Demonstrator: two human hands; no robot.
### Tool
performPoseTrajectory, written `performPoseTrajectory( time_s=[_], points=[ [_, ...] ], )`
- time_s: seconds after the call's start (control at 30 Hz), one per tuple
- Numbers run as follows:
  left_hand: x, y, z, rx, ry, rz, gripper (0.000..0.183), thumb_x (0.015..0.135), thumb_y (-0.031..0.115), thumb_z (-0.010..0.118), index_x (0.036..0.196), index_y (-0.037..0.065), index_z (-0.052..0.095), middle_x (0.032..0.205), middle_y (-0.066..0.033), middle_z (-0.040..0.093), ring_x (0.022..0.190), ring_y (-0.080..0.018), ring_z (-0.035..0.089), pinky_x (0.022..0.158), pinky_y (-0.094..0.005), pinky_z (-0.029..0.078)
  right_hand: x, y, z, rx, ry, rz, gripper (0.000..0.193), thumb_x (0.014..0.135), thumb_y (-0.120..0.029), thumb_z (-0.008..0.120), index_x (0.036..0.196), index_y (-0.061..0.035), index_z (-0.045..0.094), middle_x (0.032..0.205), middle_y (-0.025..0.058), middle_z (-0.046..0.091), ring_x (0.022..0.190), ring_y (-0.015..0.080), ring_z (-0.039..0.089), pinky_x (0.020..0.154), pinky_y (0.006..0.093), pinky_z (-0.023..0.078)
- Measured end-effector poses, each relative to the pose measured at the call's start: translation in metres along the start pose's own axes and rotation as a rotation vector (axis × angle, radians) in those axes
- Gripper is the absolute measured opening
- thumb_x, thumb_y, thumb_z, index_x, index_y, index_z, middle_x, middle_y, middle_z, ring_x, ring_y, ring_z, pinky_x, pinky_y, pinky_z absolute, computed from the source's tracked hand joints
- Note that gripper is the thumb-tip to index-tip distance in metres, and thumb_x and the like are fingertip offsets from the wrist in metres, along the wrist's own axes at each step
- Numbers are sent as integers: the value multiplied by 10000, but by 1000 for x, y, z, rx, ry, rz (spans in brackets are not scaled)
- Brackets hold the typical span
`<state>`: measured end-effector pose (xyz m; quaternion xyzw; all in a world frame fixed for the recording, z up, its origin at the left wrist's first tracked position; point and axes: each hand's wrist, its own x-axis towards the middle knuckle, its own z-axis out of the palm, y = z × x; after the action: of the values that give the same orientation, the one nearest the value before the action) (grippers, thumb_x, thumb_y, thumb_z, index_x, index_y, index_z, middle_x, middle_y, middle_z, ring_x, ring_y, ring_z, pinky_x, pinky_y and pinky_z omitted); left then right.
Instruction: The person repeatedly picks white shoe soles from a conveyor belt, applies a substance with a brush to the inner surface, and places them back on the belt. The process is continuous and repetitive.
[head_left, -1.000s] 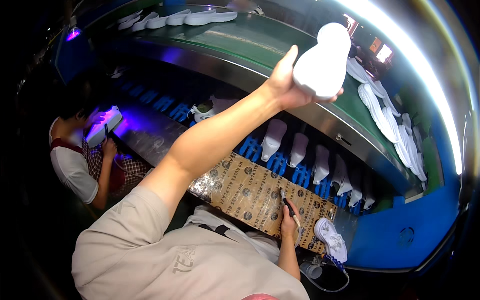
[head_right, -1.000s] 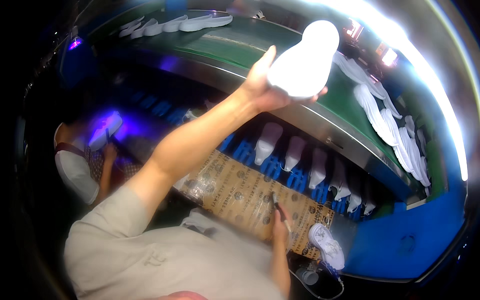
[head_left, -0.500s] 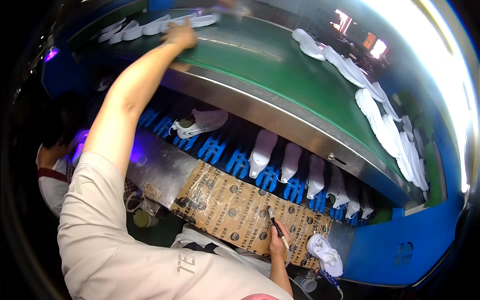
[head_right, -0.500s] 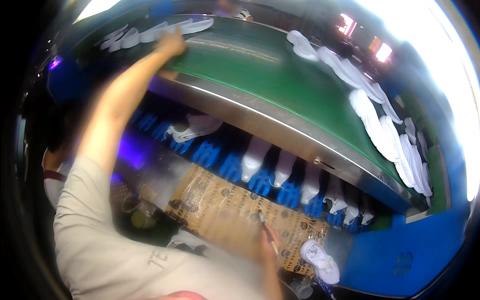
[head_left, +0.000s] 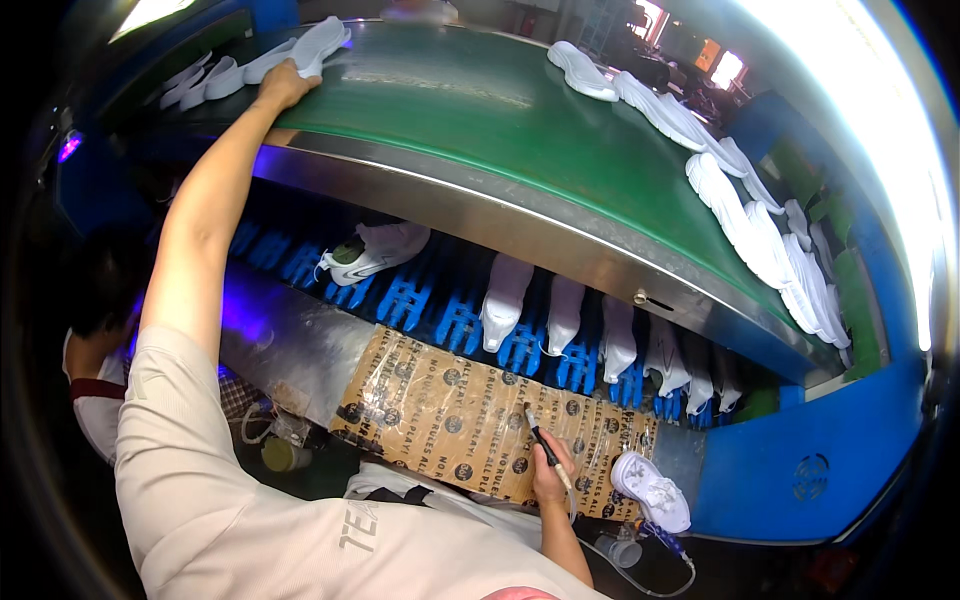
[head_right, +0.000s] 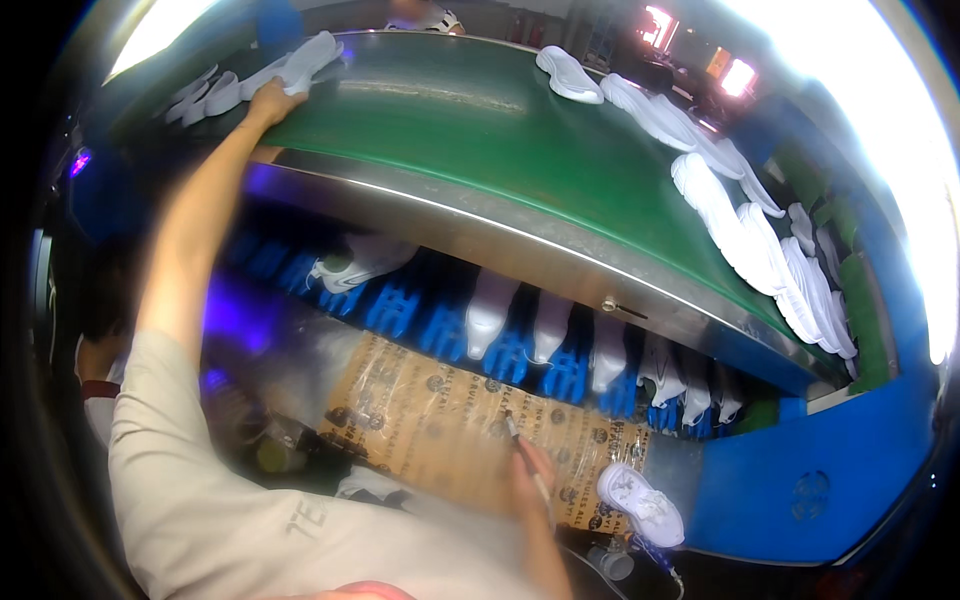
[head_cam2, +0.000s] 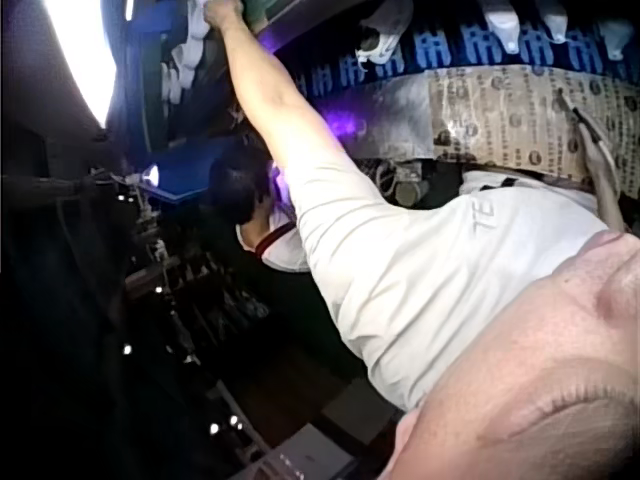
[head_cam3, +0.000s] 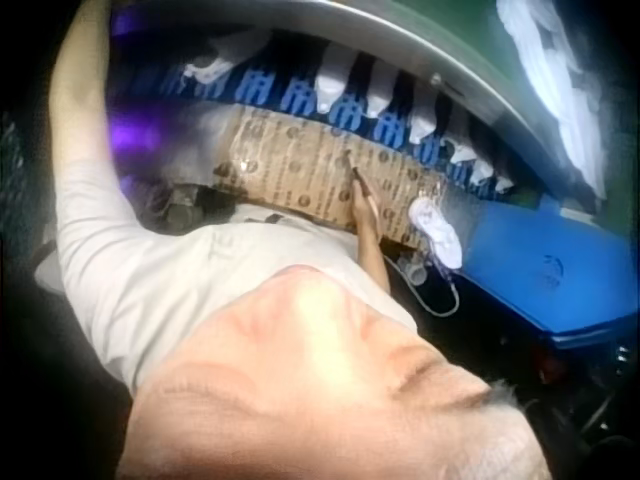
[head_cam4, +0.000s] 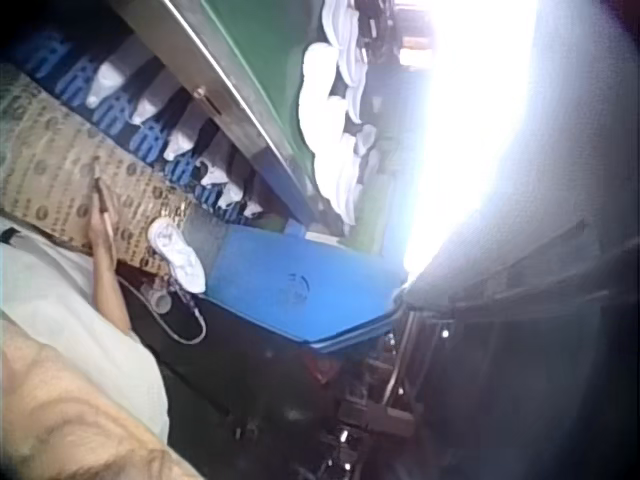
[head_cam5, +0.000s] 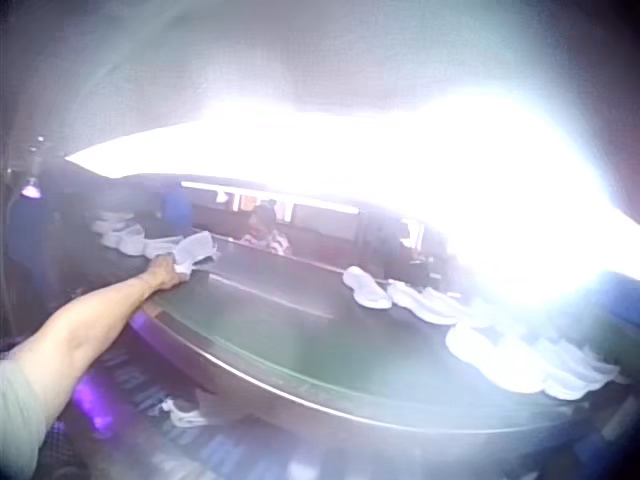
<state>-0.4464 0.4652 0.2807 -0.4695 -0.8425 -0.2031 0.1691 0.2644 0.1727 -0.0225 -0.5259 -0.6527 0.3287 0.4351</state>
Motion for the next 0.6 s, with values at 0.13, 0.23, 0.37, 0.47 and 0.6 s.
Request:
performPoseTrajectory(
  time_s=[0.13, 0.23, 0.37, 0.47, 0.6],
  points=[
    [-72, 50, -47, -147, -15, 81, 767, 755, 495, 807, 1187, -119, 648, 1160, -312, 692, 1133, -396, 672, 989, -434, 512, -4, 0, 2, -12, 34, -7, 284, 910, -88, 701, 1177, 8, 720, 972, 136, 688, 889, 250, 668, 811, 349, 520],
    [-142, 69, -85, -480, 38, 69, 753, 733, 453, 845, 1193, -94, 608, 1106, -268, 703, 1053, -321, 693, 931, -392, 532, -3, -6, 3, 50, -2, 1, 292, 925, -98, 692, 1195, 10, 714, 1028, 134, 702, 933, 245, 672, 839, 348, 523],
    [-231, 79, -102, -1249, 100, 182, 640, 835, 336, 786, 1308, -20, 542, 1198, -181, 657, 1105, -247, 645, 963, -395, 523, -3, 1, 1, 101, -22, 19, 299, 944, -109, 686, 1212, 23, 706, 1100, 134, 719, 973, 230, 672, 890, 327, 516],
    [-307, 96, -105, -2112, -134, 96, 535, 943, 294, 646, 1394, 41, 507, 1339, -166, 600, 1201, -292, 614, 1032, -519, 504, -5, 0, 3, 212, 13, 142, 301, 952, -124, 700, 1216, 20, 710, 1056, 101, 735, 927, 175, 661, 853, 303, 524],
    [-392, 122, -60, -2488, -331, -409, 544, 1013, 451, 420, 1364, 61, 562, 1309, -169, 646, 1221, -328, 615, 1020, -576, 508, -6, 26, 10, 344, 117, 176, 243, 978, -126, 669, 1186, -5, 704, 866, 18, 661, 718, 86, 565, 648, 248, 463]
  ],
)
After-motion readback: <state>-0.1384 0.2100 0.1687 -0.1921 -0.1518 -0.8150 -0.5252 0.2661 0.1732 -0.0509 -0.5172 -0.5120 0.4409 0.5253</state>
